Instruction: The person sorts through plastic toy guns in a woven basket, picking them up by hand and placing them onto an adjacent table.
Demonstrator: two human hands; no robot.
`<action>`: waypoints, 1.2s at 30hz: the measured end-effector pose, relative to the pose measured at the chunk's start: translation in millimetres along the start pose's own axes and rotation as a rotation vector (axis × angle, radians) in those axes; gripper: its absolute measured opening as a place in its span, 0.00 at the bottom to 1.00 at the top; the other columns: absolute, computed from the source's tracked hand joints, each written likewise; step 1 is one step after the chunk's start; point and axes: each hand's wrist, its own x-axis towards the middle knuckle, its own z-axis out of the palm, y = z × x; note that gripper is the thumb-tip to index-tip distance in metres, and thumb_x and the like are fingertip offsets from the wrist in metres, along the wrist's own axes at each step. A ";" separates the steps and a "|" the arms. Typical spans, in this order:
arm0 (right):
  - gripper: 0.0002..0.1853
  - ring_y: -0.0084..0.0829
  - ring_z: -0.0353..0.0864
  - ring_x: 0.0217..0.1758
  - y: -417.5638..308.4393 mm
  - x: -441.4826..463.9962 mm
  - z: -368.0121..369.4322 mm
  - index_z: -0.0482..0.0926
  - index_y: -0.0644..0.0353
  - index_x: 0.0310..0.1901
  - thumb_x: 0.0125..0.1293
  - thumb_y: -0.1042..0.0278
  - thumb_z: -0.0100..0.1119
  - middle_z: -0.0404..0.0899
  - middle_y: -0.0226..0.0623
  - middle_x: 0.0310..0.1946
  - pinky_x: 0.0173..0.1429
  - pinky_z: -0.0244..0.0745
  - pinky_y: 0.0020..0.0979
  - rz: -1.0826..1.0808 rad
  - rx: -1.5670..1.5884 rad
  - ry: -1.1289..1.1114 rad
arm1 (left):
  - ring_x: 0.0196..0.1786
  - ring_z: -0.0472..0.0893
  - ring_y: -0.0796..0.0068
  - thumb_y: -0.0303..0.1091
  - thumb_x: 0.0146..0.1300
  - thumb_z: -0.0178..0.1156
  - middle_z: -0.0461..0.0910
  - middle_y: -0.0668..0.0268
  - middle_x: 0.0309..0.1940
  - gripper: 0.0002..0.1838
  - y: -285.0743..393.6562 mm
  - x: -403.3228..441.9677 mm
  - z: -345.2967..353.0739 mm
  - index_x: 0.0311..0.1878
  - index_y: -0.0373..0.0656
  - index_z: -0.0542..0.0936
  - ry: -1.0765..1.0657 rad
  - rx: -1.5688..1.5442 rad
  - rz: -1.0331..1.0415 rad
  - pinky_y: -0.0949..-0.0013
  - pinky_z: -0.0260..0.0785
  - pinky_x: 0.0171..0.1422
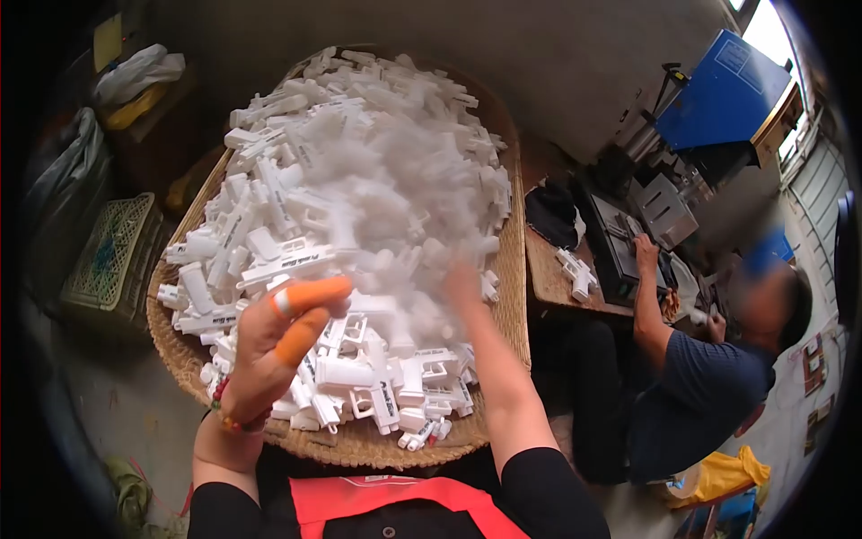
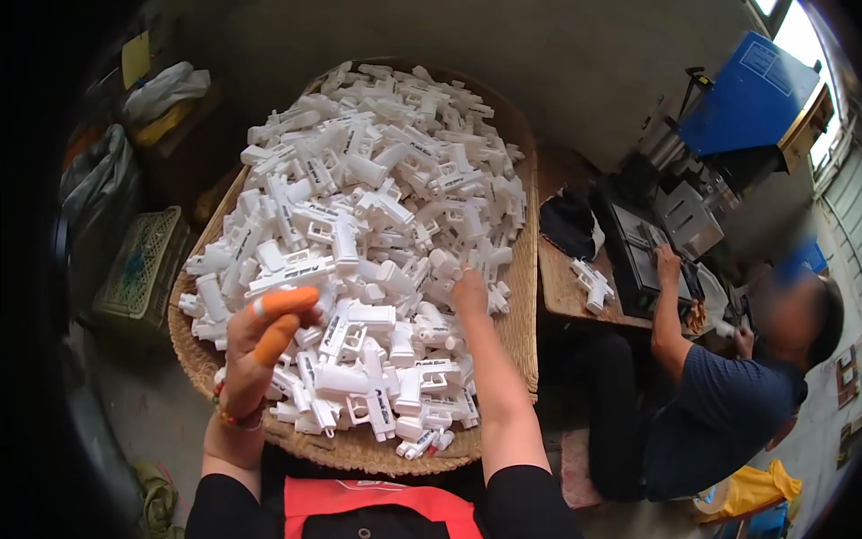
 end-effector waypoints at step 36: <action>0.09 0.15 0.68 0.19 -207.8 -155.5 -282.1 0.72 0.59 0.32 0.67 0.64 0.56 0.73 0.25 0.20 0.26 0.63 0.17 0.308 1.341 -0.029 | 0.46 0.72 0.75 0.30 0.58 0.63 0.72 0.61 0.50 0.45 -39.8 -34.4 65.1 0.73 0.46 0.46 -0.265 0.058 -0.143 0.74 0.65 0.52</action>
